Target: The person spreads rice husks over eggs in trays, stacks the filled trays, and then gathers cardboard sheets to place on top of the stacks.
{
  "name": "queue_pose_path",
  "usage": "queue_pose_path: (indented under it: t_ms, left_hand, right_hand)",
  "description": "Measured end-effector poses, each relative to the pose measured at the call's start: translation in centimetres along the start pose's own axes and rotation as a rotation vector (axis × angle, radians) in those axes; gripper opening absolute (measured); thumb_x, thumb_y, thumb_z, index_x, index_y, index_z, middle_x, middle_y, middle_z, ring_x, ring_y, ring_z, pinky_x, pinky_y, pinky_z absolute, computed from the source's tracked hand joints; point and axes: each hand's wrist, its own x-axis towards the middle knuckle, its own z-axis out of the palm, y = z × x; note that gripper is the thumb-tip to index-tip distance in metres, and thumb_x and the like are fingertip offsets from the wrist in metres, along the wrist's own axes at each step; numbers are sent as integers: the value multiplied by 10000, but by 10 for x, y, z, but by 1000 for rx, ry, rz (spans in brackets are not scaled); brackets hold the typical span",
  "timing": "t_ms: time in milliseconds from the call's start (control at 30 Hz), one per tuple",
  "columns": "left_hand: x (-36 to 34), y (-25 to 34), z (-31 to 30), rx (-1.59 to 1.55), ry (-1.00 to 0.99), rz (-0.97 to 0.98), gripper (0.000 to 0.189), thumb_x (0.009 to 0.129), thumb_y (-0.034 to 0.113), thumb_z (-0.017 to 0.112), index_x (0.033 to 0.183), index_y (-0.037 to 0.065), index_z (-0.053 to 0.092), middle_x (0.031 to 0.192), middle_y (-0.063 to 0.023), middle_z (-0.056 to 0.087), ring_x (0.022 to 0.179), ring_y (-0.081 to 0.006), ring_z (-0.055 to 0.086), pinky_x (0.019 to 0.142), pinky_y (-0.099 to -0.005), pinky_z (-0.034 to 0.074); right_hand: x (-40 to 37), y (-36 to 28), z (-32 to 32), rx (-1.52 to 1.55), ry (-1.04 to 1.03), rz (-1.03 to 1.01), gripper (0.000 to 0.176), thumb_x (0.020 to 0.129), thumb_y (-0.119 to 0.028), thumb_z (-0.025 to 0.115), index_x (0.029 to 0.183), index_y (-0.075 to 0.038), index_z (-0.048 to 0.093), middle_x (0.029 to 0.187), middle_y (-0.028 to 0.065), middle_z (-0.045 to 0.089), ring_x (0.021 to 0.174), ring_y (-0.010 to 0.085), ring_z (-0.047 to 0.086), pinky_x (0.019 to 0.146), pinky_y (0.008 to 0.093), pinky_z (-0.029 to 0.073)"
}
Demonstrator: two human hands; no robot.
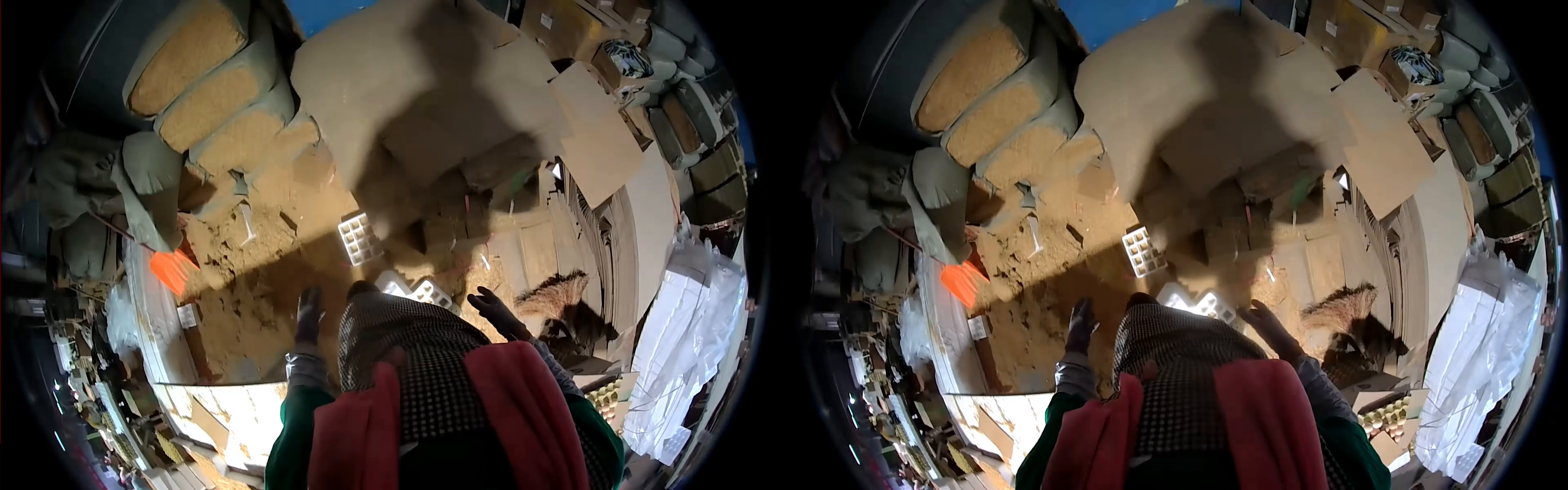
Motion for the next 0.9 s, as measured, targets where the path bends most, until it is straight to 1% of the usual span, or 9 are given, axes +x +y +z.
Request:
queue_pose_path:
  t_ms: [67,267,400,500,667,733,767,867,900]
  left_hand:
    - [48,49,-14,-725,102,-803,416,886,336,582,1273,201,513,1210,21,519,1053,-133,495,806,-330,454]
    - [247,6,-32,-586,-84,-753,615,811,488,634,1325,206,451,1267,0,477,1116,-204,471,890,-392,418]
    - [415,-62,5,-708,-390,-720,779,837,563,559,1446,215,218,1460,-94,226,1324,-322,271,1016,-458,333]
    - [513,-85,58,-696,-549,-923,831,785,625,586,1433,239,239,1490,-94,174,1339,-339,238,1042,-481,295]
    - [556,-100,123,-991,-677,-1228,756,809,575,589,1378,142,343,1421,-74,355,1267,-275,355,1059,-480,278]
    - [558,-135,137,-1196,-773,-1201,762,769,636,586,1311,120,446,1347,-77,454,1241,-291,404,1045,-481,306]
    - [552,-91,122,-1201,-717,-1205,645,850,493,583,1334,104,411,1359,-91,440,1247,-304,397,1056,-503,278]
    - [563,-94,109,-1006,-950,-1172,658,837,547,560,1308,102,451,1324,-85,479,1234,-283,421,1048,-481,309]
    - [568,-98,102,-1091,-1016,-1231,593,859,459,582,1314,103,446,1329,-83,478,1229,-278,427,1050,-486,311]
  right_hand:
    - [28,-21,6,116,-74,120,840,834,-467,634,1425,-22,236,1390,155,381,1286,227,369,1009,371,364]
    - [140,-45,41,223,-83,216,976,812,-508,644,1458,-36,85,1450,145,295,1320,246,326,1040,387,333]
    - [219,-9,95,355,264,274,1153,756,-649,607,1448,-57,-100,1482,180,212,1357,253,243,1063,412,267]
    - [267,38,152,466,634,370,1123,785,-665,551,1443,-72,-140,1490,171,192,1347,282,253,1034,411,292]
    - [327,54,185,559,963,275,1014,877,-538,523,1420,29,-118,1472,168,253,1344,257,265,1093,333,194]
    - [343,9,187,644,927,247,971,867,-547,537,1439,31,5,1445,191,289,1342,228,265,1099,341,185]
    - [355,12,191,851,914,231,902,846,-533,584,1428,15,164,1422,179,322,1318,231,302,1082,363,237]
    - [363,68,190,1065,942,237,660,809,-443,677,1262,-21,448,1148,129,575,1044,224,574,902,365,468]
    - [345,5,192,1112,844,108,562,812,-395,687,1207,-32,517,1068,93,623,950,204,617,862,351,496]
